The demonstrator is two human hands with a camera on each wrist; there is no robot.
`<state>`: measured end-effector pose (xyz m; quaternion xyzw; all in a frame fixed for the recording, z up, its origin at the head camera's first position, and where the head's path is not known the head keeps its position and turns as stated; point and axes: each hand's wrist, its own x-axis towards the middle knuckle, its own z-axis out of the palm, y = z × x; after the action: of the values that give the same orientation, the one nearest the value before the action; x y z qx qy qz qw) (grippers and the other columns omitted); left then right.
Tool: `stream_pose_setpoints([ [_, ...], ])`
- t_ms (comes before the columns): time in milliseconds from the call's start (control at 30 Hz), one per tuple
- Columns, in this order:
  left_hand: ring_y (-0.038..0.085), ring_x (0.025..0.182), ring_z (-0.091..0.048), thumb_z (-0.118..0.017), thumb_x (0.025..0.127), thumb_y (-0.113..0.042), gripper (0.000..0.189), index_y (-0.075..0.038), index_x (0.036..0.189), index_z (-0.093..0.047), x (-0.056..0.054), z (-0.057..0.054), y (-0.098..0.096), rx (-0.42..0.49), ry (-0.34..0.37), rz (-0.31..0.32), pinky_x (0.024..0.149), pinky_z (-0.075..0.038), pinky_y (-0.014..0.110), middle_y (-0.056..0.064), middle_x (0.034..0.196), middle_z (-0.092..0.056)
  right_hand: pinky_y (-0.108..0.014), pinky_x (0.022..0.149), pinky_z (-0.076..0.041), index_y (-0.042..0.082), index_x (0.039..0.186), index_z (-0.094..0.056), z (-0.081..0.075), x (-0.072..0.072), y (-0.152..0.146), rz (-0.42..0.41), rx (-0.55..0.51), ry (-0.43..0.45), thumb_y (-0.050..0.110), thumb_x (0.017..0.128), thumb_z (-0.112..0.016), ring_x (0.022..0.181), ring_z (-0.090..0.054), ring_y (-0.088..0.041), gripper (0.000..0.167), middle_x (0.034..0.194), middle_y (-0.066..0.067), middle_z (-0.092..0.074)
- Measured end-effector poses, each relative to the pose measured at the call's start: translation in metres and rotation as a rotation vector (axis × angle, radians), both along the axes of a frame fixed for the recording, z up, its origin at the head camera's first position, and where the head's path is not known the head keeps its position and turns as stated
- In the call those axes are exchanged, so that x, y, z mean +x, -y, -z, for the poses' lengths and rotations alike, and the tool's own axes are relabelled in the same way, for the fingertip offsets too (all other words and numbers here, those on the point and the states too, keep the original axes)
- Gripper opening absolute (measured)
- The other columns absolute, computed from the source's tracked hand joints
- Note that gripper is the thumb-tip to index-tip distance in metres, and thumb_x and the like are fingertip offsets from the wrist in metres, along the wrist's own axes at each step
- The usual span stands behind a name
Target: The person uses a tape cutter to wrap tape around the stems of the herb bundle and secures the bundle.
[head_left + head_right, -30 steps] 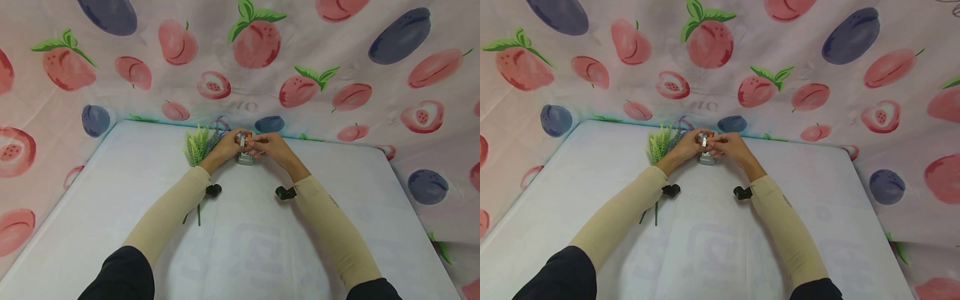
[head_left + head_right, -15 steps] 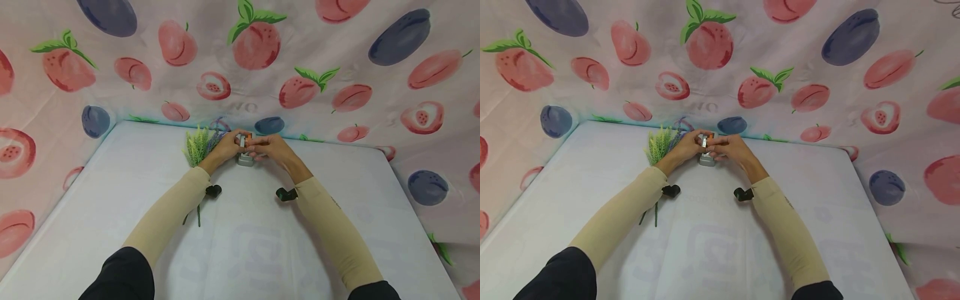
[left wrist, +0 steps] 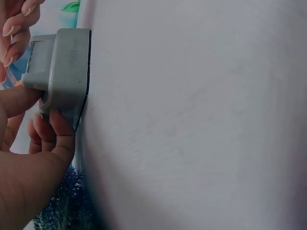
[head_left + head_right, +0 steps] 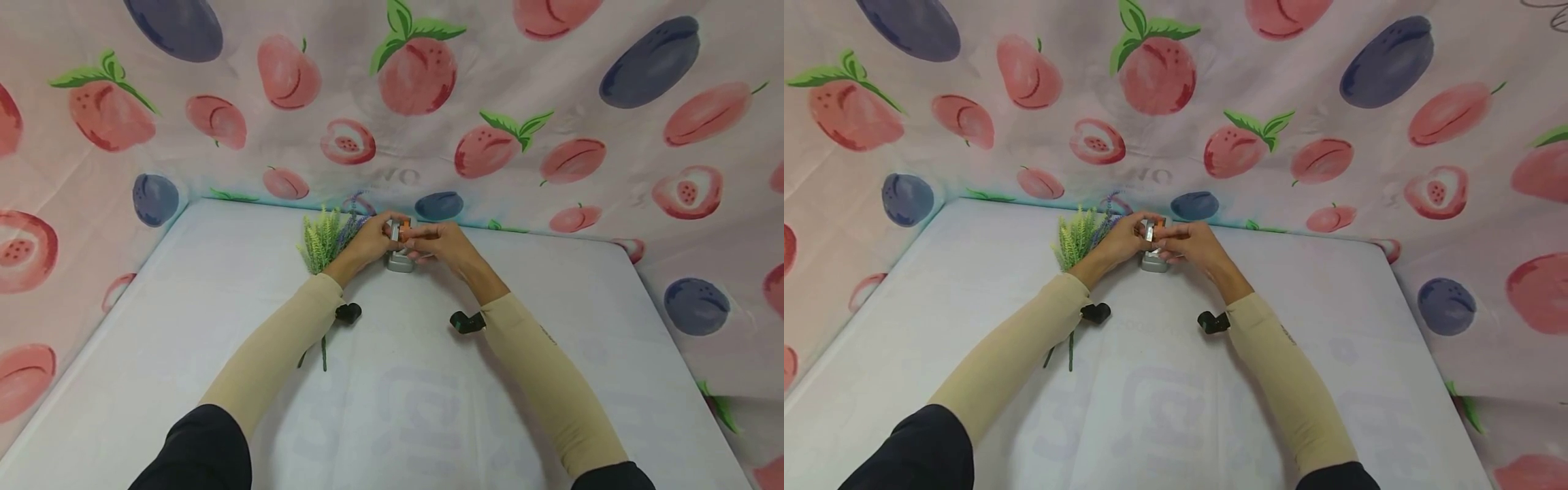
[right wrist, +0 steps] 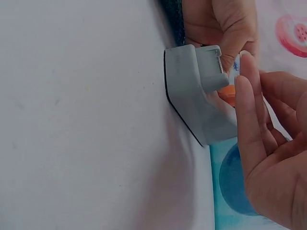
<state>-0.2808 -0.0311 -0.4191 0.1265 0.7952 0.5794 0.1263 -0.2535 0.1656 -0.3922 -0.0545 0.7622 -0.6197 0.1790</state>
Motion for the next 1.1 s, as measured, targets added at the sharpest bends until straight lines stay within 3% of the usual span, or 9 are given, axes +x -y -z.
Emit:
stream_pose_setpoints([
  [467, 0.02, 0.072, -0.044, -0.074, 0.089, 0.003, 0.054, -0.02, 0.136, -0.062, 0.0, -0.001, 0.0, -0.001, 0.013, -0.012, 0.067, -0.038, 0.033, 0.013, 0.09, -0.053, -0.038, 0.08, -0.06, -0.001, 0.126, -0.069, 0.003, 0.008, 0.005, 0.035, -0.029, -0.015, 0.008, 0.098, -0.068, 0.074, -0.073, -0.014, 0.03, 0.119, -0.029, -0.068],
  [700, 0.021, 0.073, -0.044, -0.074, 0.09, 0.0, 0.053, -0.023, 0.137, -0.062, 0.001, -0.002, 0.001, -0.022, 0.023, -0.009, 0.071, -0.038, 0.034, 0.011, 0.089, -0.052, -0.045, 0.085, -0.059, -0.001, 0.125, -0.07, 0.004, 0.012, 0.006, 0.051, -0.014, -0.017, 0.007, 0.098, -0.068, 0.073, -0.073, -0.014, 0.029, 0.11, -0.021, -0.072],
  [933, 0.021, 0.073, -0.044, -0.074, 0.09, 0.0, 0.054, -0.023, 0.137, -0.061, 0.0, -0.001, 0.002, -0.028, 0.025, -0.008, 0.071, -0.037, 0.034, 0.01, 0.088, -0.052, -0.03, 0.073, -0.06, -0.001, 0.127, -0.069, 0.005, 0.016, 0.008, 0.069, -0.019, -0.003, 0.009, 0.097, -0.069, 0.073, -0.074, -0.014, 0.031, 0.111, -0.019, -0.074],
  [1100, 0.02, 0.07, -0.042, -0.075, 0.09, -0.001, 0.055, -0.024, 0.138, -0.061, 0.0, -0.001, 0.002, -0.032, 0.021, -0.006, 0.068, -0.036, 0.034, 0.01, 0.087, -0.052, -0.032, 0.075, -0.06, 0.0, 0.128, -0.069, 0.004, 0.018, 0.007, 0.078, -0.017, 0.01, 0.01, 0.098, -0.068, 0.074, -0.075, -0.015, 0.031, 0.117, -0.022, -0.072],
])
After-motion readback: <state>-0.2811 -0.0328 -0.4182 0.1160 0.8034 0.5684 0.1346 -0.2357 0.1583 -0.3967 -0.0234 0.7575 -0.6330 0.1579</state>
